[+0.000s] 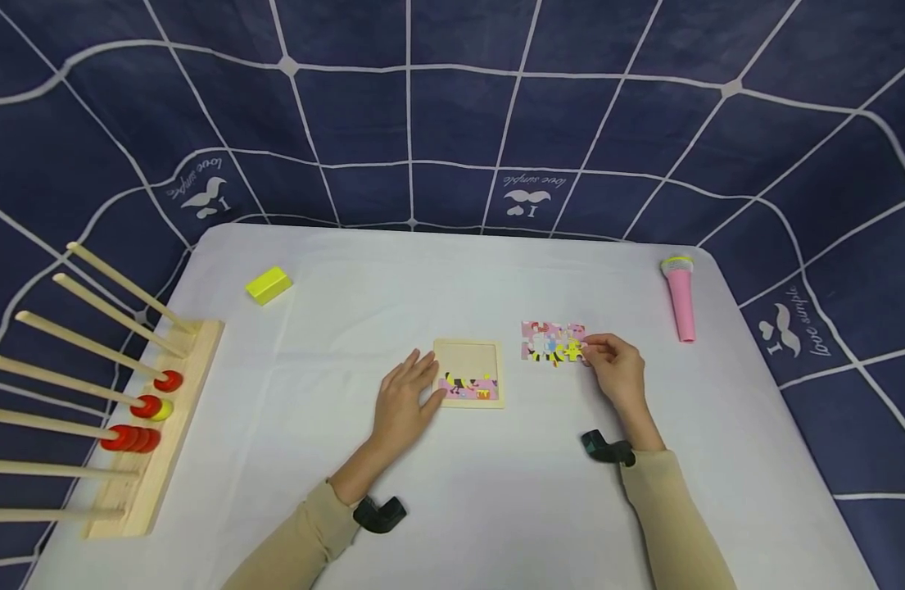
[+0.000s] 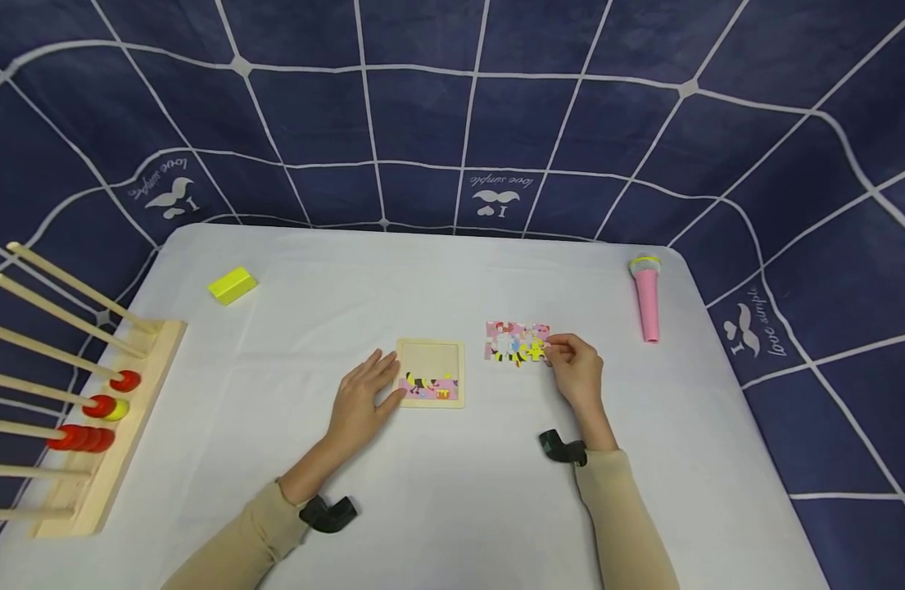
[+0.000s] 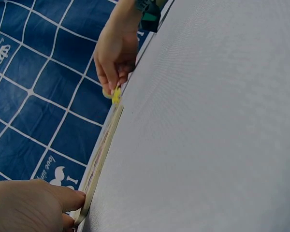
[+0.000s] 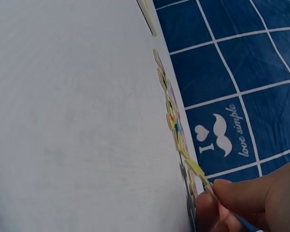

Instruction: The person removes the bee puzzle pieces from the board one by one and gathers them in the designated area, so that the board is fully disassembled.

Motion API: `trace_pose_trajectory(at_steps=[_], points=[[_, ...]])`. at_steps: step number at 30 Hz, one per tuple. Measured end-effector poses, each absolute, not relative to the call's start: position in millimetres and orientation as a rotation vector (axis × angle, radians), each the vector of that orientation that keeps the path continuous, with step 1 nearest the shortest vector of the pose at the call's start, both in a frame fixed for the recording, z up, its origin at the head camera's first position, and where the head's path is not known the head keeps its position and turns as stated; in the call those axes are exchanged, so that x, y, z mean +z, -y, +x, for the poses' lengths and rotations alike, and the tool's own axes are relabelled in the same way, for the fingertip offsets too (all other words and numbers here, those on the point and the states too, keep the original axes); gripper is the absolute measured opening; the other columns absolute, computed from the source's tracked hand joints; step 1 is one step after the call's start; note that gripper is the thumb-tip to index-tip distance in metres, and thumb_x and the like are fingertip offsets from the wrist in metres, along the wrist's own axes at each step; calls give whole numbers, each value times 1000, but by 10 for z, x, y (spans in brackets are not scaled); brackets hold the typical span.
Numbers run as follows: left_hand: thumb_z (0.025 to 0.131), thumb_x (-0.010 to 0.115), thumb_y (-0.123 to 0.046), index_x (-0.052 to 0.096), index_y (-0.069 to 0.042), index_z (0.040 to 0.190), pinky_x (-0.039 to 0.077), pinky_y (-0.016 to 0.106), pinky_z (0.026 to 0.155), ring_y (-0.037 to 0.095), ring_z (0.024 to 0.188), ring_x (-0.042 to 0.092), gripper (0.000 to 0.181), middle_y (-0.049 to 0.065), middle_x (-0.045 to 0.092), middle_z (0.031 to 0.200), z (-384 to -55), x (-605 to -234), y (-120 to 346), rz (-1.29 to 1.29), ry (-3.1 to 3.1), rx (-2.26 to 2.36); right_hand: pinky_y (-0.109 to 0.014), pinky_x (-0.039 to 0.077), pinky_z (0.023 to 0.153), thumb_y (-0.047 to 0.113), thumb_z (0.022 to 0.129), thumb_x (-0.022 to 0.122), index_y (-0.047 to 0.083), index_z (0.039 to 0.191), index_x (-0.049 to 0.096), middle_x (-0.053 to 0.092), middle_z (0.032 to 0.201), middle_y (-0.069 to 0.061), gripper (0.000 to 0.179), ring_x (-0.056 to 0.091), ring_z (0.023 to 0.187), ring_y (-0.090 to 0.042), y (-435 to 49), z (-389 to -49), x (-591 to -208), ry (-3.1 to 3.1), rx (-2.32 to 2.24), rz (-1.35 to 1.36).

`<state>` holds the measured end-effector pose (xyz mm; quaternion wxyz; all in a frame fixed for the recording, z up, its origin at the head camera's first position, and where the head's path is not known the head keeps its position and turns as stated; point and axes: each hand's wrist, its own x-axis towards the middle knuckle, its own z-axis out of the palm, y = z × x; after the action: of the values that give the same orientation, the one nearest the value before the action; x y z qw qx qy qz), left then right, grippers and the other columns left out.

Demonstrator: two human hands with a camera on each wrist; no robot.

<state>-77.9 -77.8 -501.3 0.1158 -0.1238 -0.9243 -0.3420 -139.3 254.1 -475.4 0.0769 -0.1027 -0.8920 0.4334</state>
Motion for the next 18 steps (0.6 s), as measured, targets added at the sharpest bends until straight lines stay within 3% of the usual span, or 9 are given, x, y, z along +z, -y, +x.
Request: trace_pose_trajectory(at_steps=[8, 18], points=[[84, 76, -18, 65, 3, 123, 36, 53, 110, 32, 137, 47, 46, 12, 58, 138, -780, -5003, 778, -369, 2710, -991, -11, 39, 56, 5, 89, 67, 1, 98, 73, 70, 82, -14, 12, 52, 64, -4, -2536, -1388, -4817, 2691, 1093, -241], [85, 76, -17, 65, 3, 123, 36, 53, 110, 32, 137, 46, 45, 13, 58, 138, -777, -5006, 786, -370, 2709, -1001, -10, 36, 60, 4, 86, 69, -1, 94, 73, 67, 81, -15, 10, 56, 69, -16, -2516, -1375, -4834, 2661, 1011, -178]])
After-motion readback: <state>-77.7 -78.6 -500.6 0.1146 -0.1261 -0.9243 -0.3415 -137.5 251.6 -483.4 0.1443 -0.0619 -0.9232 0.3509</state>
